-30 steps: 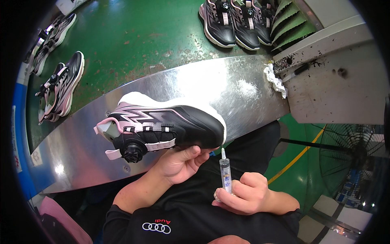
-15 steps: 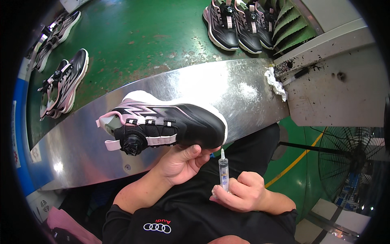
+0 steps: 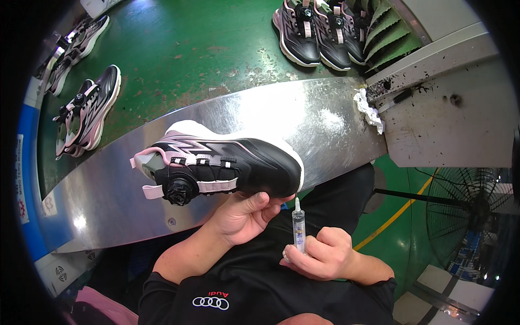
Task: The person picks up shoes from a conveyor belt, applies adhesive around the sole seams using a syringe, and places the shoes back onto the conveyor belt.
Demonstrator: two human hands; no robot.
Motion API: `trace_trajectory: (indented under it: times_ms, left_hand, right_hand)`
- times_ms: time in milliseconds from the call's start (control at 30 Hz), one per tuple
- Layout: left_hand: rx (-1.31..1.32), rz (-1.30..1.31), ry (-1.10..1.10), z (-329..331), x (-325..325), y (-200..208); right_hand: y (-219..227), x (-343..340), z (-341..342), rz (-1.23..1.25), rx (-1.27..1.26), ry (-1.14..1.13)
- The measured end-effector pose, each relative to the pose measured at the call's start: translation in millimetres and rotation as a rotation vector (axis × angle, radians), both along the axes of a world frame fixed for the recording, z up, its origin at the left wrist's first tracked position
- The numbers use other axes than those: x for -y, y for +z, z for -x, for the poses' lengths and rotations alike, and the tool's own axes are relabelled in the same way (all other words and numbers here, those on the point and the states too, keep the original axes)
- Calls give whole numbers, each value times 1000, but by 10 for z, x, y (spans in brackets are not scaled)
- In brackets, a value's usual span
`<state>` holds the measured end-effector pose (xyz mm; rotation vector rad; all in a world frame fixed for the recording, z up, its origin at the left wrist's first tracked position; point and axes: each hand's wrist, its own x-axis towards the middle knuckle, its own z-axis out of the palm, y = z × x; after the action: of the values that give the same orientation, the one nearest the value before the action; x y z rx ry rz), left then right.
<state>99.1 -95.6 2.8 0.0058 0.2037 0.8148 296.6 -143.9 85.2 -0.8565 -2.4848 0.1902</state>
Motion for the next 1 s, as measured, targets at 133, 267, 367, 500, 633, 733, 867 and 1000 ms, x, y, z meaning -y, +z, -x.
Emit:
trace_trajectory:
  times_ms: [133, 267, 367, 500, 633, 733, 867, 1000]
  left_hand:
    - [100, 3, 6, -23, -9, 5]
    - [87, -1, -11, 2, -27, -14]
    - [34, 17, -31, 14, 25, -127]
    - [39, 25, -8, 13, 91, -182]
    - [91, -28, 0, 9, 79, -175]
    - [105, 9, -8, 22, 93, -170]
    - [110, 60, -15, 21, 95, -144]
    - [101, 110, -17, 38, 107, -146]
  right_hand:
    - [14, 0, -1, 40, -46, 1]
    - [109, 27, -62, 48, -106, 52]
    - [274, 31, -170, 233, -317, 123]
    - [243, 11, -278, 456, -572, 154]
    - [214, -23, -267, 475, -597, 154]
    - [201, -38, -272, 467, -582, 150]
    - [174, -38, -277, 464, -574, 138]
    - [149, -38, -280, 469, -562, 135]
